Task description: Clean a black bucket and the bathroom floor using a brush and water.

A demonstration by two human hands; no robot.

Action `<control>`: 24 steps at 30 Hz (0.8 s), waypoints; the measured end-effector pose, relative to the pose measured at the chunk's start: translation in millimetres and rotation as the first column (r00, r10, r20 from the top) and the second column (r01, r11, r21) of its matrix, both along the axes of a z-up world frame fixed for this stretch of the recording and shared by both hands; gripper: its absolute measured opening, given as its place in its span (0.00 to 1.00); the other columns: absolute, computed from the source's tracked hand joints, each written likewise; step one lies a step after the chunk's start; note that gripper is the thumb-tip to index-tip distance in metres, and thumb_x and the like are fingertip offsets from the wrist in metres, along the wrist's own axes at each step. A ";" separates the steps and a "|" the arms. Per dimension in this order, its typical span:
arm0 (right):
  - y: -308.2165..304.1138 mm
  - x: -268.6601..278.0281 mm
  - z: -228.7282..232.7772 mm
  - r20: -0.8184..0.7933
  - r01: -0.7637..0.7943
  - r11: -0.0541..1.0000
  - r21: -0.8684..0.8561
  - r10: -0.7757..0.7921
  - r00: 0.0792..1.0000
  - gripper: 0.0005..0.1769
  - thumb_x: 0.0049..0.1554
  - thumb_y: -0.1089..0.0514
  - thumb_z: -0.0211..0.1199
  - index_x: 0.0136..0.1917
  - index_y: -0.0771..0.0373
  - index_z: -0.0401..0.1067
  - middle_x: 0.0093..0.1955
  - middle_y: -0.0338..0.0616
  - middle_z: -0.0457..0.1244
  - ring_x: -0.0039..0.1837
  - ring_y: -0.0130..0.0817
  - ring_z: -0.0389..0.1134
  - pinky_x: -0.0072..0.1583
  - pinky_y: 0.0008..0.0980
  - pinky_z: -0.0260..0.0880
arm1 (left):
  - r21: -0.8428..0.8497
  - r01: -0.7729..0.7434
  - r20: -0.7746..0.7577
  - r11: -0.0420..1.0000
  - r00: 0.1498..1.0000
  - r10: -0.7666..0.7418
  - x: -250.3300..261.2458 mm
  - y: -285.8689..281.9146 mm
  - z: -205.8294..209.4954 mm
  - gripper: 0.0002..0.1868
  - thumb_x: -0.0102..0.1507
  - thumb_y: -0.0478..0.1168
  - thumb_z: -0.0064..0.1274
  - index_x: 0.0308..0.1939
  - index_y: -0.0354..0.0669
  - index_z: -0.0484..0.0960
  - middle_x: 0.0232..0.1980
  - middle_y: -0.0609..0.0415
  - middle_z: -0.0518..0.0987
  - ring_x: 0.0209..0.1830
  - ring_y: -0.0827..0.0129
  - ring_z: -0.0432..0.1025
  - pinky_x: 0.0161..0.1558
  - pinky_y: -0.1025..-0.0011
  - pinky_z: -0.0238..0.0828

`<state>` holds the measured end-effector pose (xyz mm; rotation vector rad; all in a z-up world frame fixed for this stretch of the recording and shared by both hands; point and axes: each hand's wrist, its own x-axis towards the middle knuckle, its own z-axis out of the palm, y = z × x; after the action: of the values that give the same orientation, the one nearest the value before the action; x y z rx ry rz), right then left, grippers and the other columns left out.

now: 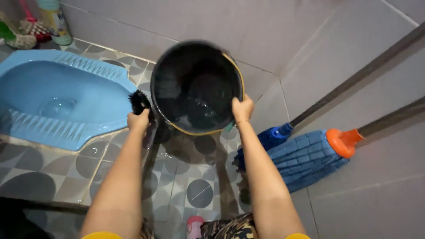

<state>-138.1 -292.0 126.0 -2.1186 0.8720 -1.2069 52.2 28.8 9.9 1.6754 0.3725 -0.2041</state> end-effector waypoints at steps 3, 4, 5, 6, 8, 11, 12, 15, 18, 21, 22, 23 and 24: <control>52.2 -3.8 57.9 0.023 0.003 0.989 -0.148 0.001 1.000 0.15 0.50 0.56 0.63 0.51 0.61 0.79 0.41 0.56 0.70 0.45 0.54 0.73 0.49 0.46 0.73 | -0.062 0.069 0.035 0.996 0.997 -0.067 -5.7 5.4 14.1 0.30 0.55 0.50 0.68 0.46 0.25 0.78 0.42 0.39 0.82 0.28 0.59 0.78 0.27 0.64 0.77; 56.8 -3.6 61.9 0.026 -0.001 0.989 -0.146 0.005 1.000 0.15 0.50 0.56 0.63 0.51 0.61 0.79 0.41 0.56 0.70 0.45 0.54 0.73 0.49 0.46 0.73 | -0.061 0.065 0.038 0.996 0.997 -0.063 -10.2 3.5 18.5 0.30 0.55 0.50 0.68 0.46 0.25 0.78 0.42 0.39 0.82 0.28 0.59 0.78 0.27 0.64 0.77; 61.1 -3.2 66.0 0.049 -0.005 0.959 -0.284 0.020 0.999 0.17 0.50 0.58 0.63 0.54 0.61 0.78 0.47 0.55 0.70 0.49 0.54 0.73 0.51 0.45 0.73 | -0.075 0.091 0.022 0.993 0.996 -0.089 -14.4 1.4 23.0 0.29 0.56 0.49 0.67 0.46 0.25 0.78 0.41 0.39 0.83 0.28 0.58 0.78 0.28 0.64 0.76; 64.7 -3.5 70.6 0.065 -0.007 0.908 -0.418 0.038 0.997 0.20 0.51 0.60 0.63 0.57 0.61 0.78 0.52 0.54 0.70 0.52 0.53 0.73 0.53 0.45 0.74 | -0.093 0.116 0.003 0.989 0.993 -0.117 -19.7 -2.2 26.6 0.28 0.56 0.49 0.66 0.46 0.25 0.78 0.40 0.39 0.83 0.27 0.57 0.78 0.28 0.64 0.75; 69.6 -6.8 76.5 0.063 -0.022 0.849 -0.528 0.065 0.996 0.22 0.50 0.61 0.63 0.59 0.62 0.76 0.58 0.51 0.69 0.54 0.51 0.74 0.54 0.43 0.75 | -0.119 0.142 0.038 0.983 0.990 -0.138 -24.2 -11.0 26.7 0.28 0.55 0.48 0.67 0.45 0.25 0.79 0.40 0.40 0.83 0.28 0.59 0.78 0.27 0.64 0.76; 68.5 -12.1 83.5 0.025 -0.035 0.740 -0.672 0.071 0.997 0.26 0.49 0.64 0.64 0.62 0.63 0.74 0.66 0.46 0.67 0.54 0.47 0.74 0.54 0.40 0.76 | -0.175 0.199 0.080 0.964 0.979 -0.188 -28.1 -27.9 25.4 0.26 0.55 0.46 0.67 0.44 0.24 0.80 0.40 0.41 0.83 0.28 0.60 0.78 0.26 0.65 0.78; 67.1 -14.9 84.6 -0.008 -0.042 0.703 -0.710 0.051 0.999 0.27 0.48 0.65 0.63 0.63 0.63 0.74 0.68 0.43 0.66 0.52 0.45 0.74 0.52 0.39 0.76 | -0.203 0.227 0.084 0.953 0.973 -0.214 -30.0 -33.8 23.8 0.25 0.55 0.46 0.67 0.43 0.24 0.81 0.39 0.41 0.83 0.28 0.60 0.79 0.26 0.65 0.78; 57.1 -20.6 85.3 -0.065 -0.046 0.598 -0.800 -0.010 0.998 0.29 0.46 0.66 0.63 0.63 0.62 0.75 0.69 0.42 0.67 0.45 0.41 0.73 0.47 0.37 0.74 | -0.194 0.255 0.169 0.947 0.960 -0.223 -32.4 -48.2 15.6 0.26 0.55 0.45 0.68 0.43 0.23 0.80 0.38 0.40 0.83 0.27 0.60 0.79 0.25 0.65 0.78; 50.1 -25.5 90.6 -0.096 -0.052 0.509 -0.859 -0.061 0.994 0.30 0.44 0.66 0.63 0.62 0.62 0.75 0.69 0.41 0.67 0.39 0.39 0.70 0.43 0.36 0.73 | -0.192 0.307 0.126 0.932 0.950 -0.287 -39.1 -57.8 17.0 0.24 0.56 0.46 0.67 0.41 0.23 0.82 0.35 0.40 0.83 0.23 0.57 0.77 0.24 0.64 0.73; 45.5 -30.3 97.7 -0.083 -0.046 0.457 -0.888 -0.061 0.995 0.31 0.44 0.66 0.63 0.63 0.62 0.75 0.69 0.41 0.67 0.39 0.38 0.69 0.43 0.36 0.72 | -0.174 0.308 0.132 0.935 0.949 -0.288 -44.6 -63.5 20.5 0.24 0.55 0.46 0.67 0.38 0.24 0.82 0.31 0.42 0.83 0.21 0.60 0.77 0.23 0.65 0.74; 47.5 -31.2 101.1 -0.085 -0.048 0.457 -0.888 -0.061 0.995 0.31 0.44 0.66 0.63 0.63 0.62 0.75 0.69 0.41 0.67 0.39 0.38 0.69 0.43 0.36 0.72 | -0.174 0.307 0.131 0.936 0.949 -0.287 -45.0 -65.2 20.0 0.24 0.55 0.46 0.67 0.38 0.24 0.82 0.31 0.42 0.83 0.21 0.60 0.77 0.23 0.65 0.74; 49.6 -32.1 104.5 -0.071 -0.035 0.477 -0.878 -0.056 0.996 0.30 0.45 0.66 0.63 0.63 0.62 0.75 0.69 0.42 0.67 0.39 0.40 0.70 0.43 0.37 0.72 | -0.175 0.301 0.156 0.937 0.949 -0.275 -45.5 -66.9 19.5 0.24 0.54 0.46 0.68 0.38 0.24 0.81 0.31 0.42 0.82 0.20 0.61 0.77 0.22 0.65 0.74; 51.8 -31.9 108.3 -0.055 -0.023 0.498 -0.867 -0.051 0.997 0.29 0.45 0.67 0.63 0.63 0.62 0.75 0.68 0.43 0.68 0.40 0.41 0.70 0.44 0.37 0.72 | -0.177 0.293 0.183 0.940 0.948 -0.261 -45.0 -68.1 19.5 0.25 0.53 0.46 0.69 0.38 0.23 0.80 0.31 0.43 0.82 0.20 0.61 0.77 0.21 0.65 0.74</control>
<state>-170.1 -240.1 234.3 -2.9466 0.2543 -1.8563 7.2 -39.2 29.4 1.5258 -0.0069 -0.3067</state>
